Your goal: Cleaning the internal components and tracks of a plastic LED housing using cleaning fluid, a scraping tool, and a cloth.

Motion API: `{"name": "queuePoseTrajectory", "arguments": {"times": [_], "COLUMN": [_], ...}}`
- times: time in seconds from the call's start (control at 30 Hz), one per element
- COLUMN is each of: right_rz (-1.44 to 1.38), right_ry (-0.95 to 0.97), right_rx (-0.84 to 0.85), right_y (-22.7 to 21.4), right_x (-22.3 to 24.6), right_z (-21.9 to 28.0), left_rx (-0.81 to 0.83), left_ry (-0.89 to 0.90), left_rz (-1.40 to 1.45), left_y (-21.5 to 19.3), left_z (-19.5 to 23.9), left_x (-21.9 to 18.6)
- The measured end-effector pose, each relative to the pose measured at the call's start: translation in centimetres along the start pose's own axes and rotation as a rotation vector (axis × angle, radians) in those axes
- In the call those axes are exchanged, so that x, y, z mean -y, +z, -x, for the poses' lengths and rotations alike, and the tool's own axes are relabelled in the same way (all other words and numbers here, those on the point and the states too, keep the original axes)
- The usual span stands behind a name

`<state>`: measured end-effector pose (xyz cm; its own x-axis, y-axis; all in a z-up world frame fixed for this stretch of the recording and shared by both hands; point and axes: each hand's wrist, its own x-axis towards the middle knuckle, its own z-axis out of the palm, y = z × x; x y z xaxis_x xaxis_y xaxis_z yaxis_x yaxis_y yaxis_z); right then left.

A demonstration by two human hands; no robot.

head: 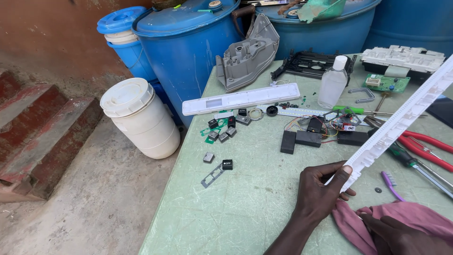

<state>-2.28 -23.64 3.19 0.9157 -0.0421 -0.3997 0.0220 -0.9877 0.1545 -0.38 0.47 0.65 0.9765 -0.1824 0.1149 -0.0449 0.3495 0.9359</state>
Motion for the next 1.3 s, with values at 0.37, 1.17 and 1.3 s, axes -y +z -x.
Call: {"name": "queuePoseTrajectory", "arguments": {"times": [0.37,1.17,1.3], "right_rz": [0.061,-0.161,-0.162], "right_ry": [0.132,0.060,0.072], "right_rx": [0.055,-0.173,-0.248], "right_y": [2.5,1.3,1.7], "right_x": [8.5,5.8,5.6], "right_z": [4.2,5.8,5.0], "left_rx": [0.010,-0.017,-0.016], "left_ry": [0.025,0.014,-0.007], "left_rz": [0.008,0.142,0.186], "left_y": [-0.2,-1.2,-1.6], "left_z": [0.0,-0.4,-0.4], "left_x": [0.0,-0.9,-1.0]}}
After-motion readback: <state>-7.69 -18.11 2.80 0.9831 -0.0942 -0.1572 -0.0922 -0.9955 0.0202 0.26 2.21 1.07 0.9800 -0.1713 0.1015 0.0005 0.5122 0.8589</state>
